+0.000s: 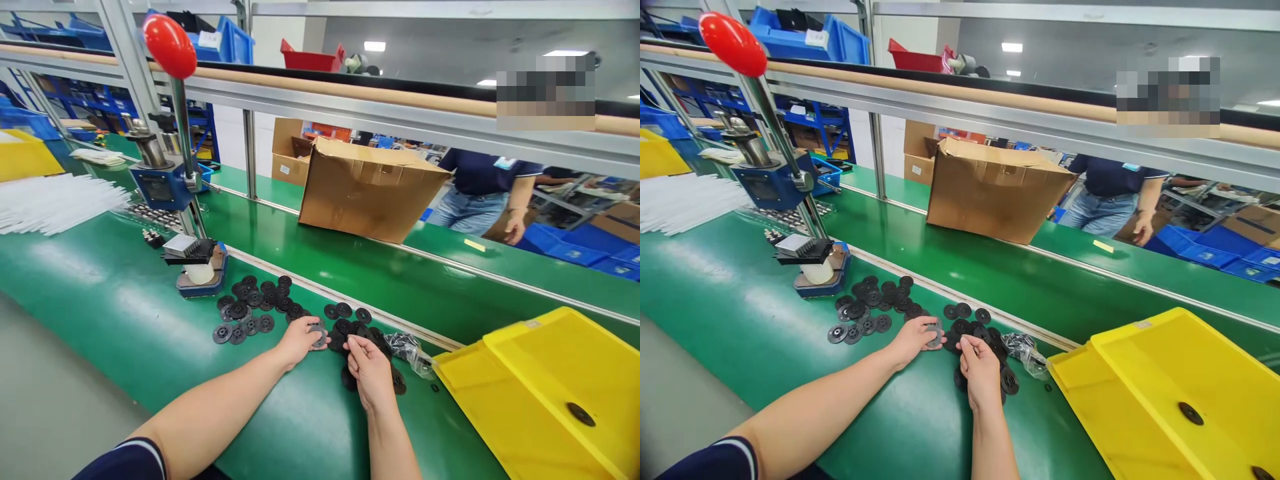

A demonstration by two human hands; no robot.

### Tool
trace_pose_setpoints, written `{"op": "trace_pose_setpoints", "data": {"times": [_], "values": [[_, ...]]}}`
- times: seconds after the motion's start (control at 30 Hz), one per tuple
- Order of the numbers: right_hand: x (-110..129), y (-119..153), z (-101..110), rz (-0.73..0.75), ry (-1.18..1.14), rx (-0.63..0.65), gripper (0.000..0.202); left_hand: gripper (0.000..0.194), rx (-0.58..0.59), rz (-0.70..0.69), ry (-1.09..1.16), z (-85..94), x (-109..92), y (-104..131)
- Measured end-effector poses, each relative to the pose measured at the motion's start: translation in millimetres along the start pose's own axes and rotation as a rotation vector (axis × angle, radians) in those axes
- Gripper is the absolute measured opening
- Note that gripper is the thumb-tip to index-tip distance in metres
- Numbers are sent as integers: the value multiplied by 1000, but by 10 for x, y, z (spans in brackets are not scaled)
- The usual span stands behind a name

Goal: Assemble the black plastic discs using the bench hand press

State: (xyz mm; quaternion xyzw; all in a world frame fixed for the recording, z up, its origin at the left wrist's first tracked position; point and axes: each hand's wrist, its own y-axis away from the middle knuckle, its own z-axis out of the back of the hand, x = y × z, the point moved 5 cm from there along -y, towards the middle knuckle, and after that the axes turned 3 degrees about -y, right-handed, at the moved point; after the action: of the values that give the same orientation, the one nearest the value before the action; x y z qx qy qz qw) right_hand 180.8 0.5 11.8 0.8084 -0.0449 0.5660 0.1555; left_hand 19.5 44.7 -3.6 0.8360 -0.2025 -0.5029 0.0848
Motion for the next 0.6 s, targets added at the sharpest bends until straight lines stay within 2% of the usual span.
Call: {"op": "trace_pose_setpoints", "data": {"times": [0.17,0.33,0.43,0.53,0.6], "values": [[-9,27,-66,-46,7,29,50,28,-159,-90,-18,158,-97,-59],[-22,67,-143,-77,42,49,52,26,-279,-212,-33,303,-223,-101],[-30,66,-147,-59,75,49,53,28,-317,-312,-57,316,-299,-71],[-25,62,-140,-14,135,48,51,36,-207,-363,-93,200,-292,-8],[-15,63,-146,25,204,47,49,40,-35,-240,-93,65,-166,19]]}}
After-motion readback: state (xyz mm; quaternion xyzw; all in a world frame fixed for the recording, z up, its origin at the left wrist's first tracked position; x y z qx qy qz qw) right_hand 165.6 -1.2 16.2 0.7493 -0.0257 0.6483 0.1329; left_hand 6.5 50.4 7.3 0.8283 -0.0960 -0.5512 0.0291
